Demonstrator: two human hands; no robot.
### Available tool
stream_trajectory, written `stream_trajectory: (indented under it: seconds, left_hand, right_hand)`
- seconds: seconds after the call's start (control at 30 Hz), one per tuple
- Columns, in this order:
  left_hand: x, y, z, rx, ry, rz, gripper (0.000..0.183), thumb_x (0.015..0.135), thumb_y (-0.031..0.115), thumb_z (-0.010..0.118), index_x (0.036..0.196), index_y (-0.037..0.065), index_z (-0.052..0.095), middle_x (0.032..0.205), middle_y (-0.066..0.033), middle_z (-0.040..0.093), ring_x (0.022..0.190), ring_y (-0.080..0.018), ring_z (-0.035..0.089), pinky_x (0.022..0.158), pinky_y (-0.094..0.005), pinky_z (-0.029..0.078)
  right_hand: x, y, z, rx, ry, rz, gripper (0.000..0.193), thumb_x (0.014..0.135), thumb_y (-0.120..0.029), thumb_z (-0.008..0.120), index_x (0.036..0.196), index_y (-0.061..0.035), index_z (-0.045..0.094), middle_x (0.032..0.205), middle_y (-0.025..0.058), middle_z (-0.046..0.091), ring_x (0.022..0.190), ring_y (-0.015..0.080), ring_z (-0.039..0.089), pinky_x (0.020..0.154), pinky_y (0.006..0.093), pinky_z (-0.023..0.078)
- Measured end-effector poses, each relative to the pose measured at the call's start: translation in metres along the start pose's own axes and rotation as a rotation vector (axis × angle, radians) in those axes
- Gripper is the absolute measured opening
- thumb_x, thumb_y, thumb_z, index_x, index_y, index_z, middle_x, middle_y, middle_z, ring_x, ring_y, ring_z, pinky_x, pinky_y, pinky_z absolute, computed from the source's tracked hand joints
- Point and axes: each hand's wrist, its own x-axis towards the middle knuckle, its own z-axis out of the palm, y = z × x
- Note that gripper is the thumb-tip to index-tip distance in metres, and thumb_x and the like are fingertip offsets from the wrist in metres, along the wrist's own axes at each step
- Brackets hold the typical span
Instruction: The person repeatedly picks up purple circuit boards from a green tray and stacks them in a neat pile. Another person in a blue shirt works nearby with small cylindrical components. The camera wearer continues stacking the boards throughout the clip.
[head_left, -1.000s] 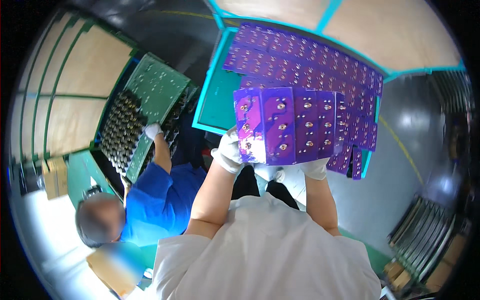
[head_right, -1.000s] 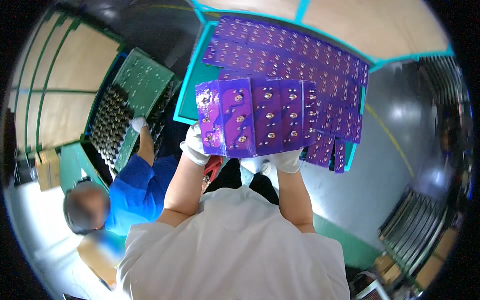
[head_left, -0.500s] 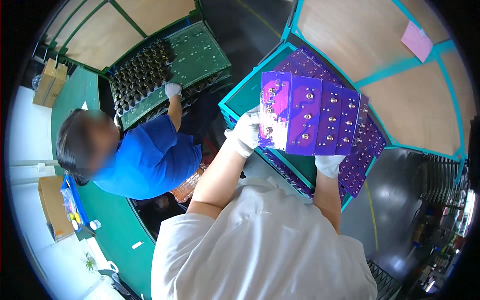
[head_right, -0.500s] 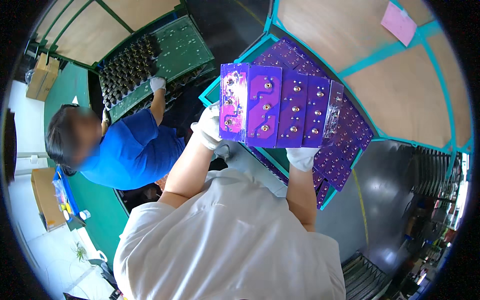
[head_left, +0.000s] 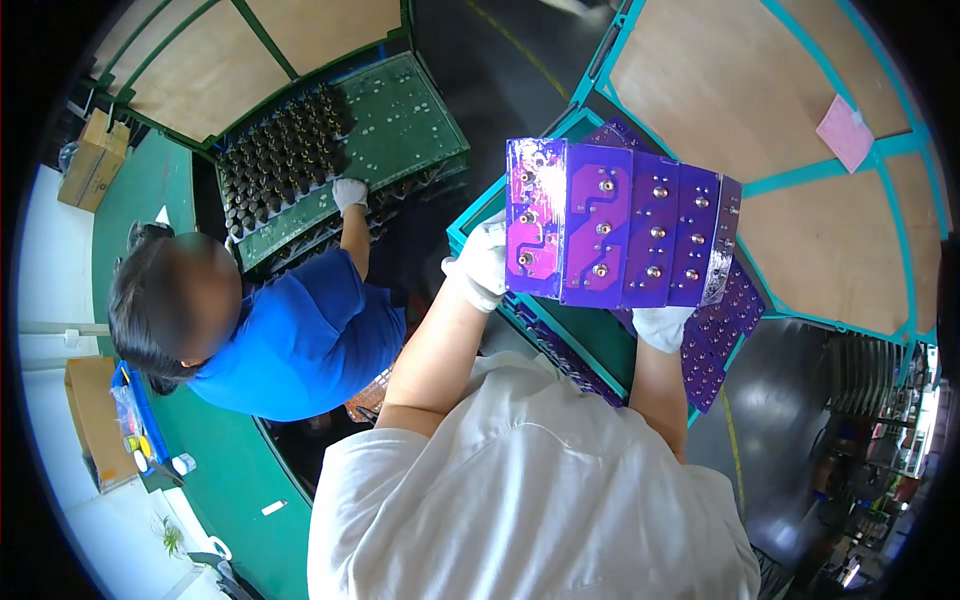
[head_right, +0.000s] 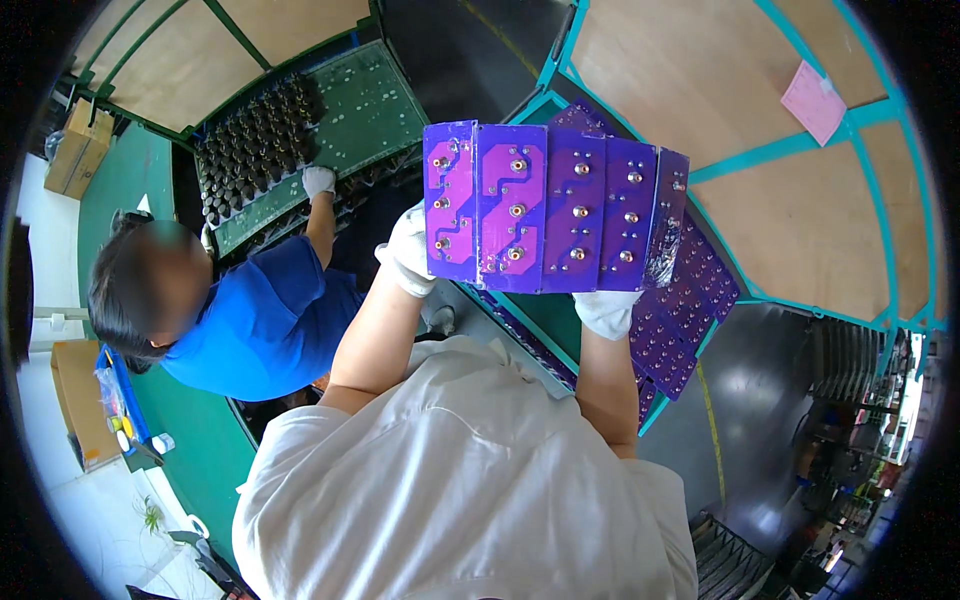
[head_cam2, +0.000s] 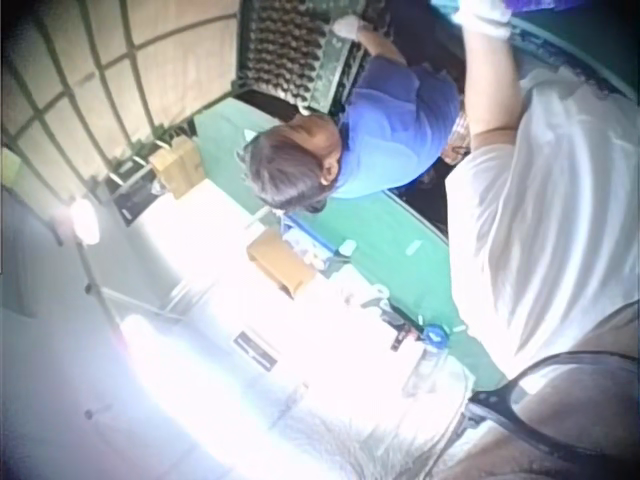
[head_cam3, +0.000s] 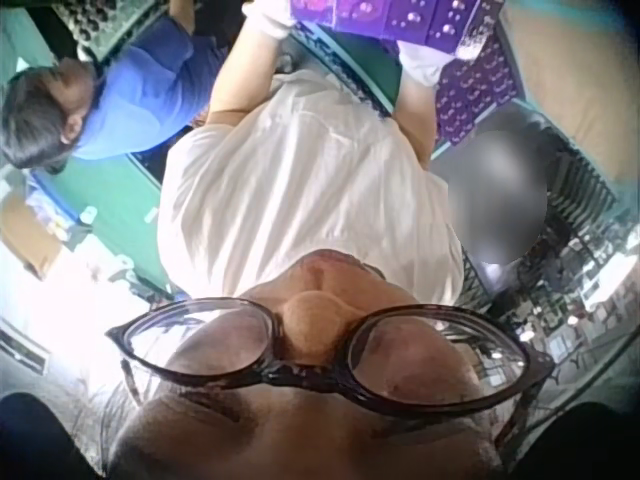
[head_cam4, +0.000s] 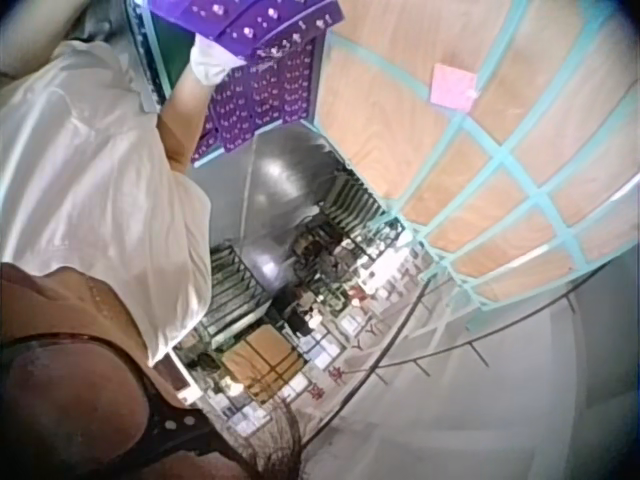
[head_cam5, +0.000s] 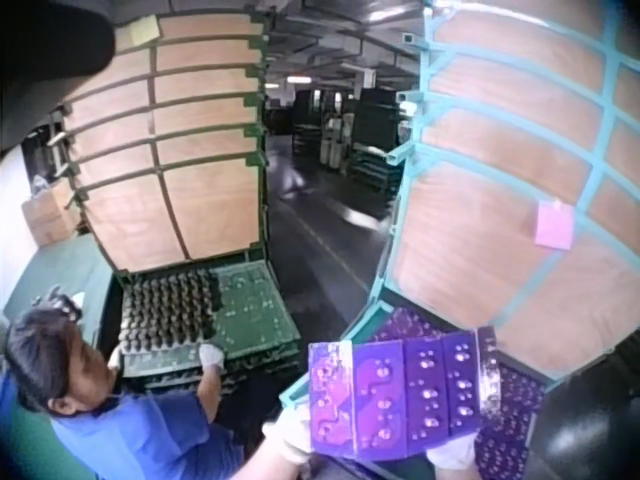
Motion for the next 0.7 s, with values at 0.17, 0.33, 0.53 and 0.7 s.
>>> stream_trajectory:
  seconds: [0.17,0.33,0.53,0.7]
  left_hand:
    - [-0.009,0.013,0.001,0.185,0.024,0.1,0.042,0.079,0.011,0.055,0.116,-0.008,0.047,0.111,-0.0198,0.057,0.098,-0.0304,0.059,0.086,-0.0406,0.048]
    - [0.0,0.034,0.005,-0.145,-0.198,-0.006,0.042,0.085,0.009,0.049,0.125,-0.002,0.042,0.121,-0.0166,0.052,0.106,-0.0289,0.055,0.089,-0.0408,0.046]
    - [-0.004,0.049,0.006,-0.114,-0.247,-0.039,0.048,0.081,0.007,0.055,0.127,0.001,0.041,0.122,-0.0155,0.051,0.106,-0.0279,0.055,0.088,-0.0414,0.047]
    - [-0.004,0.052,-0.004,-0.009,-0.156,-0.035,0.04,0.08,0.006,0.056,0.118,-0.003,0.048,0.111,-0.0162,0.057,0.097,-0.0271,0.06,0.082,-0.0399,0.051]
  right_hand:
    - [0.001,-0.014,-0.008,0.256,-0.143,0.089,0.048,0.094,-0.029,0.036,0.134,-0.0024,0.031,0.131,0.0138,0.042,0.116,0.0271,0.046,0.097,0.0373,0.038]
    - [0.025,-0.032,0.004,-0.45,0.039,-0.311,0.047,0.093,-0.025,0.037,0.134,-0.0014,0.032,0.131,0.0155,0.042,0.117,0.0304,0.045,0.099,0.0398,0.037]
    - [0.026,-0.034,0.009,-0.518,0.07,-0.443,0.047,0.092,-0.024,0.038,0.132,-0.0001,0.035,0.132,0.0169,0.04,0.118,0.0363,0.044,0.098,0.047,0.036]
    - [0.022,-0.031,0.016,-0.487,0.087,-0.432,0.048,0.092,-0.026,0.037,0.133,0.0,0.034,0.133,0.0158,0.038,0.118,0.0355,0.044,0.097,0.0472,0.037]
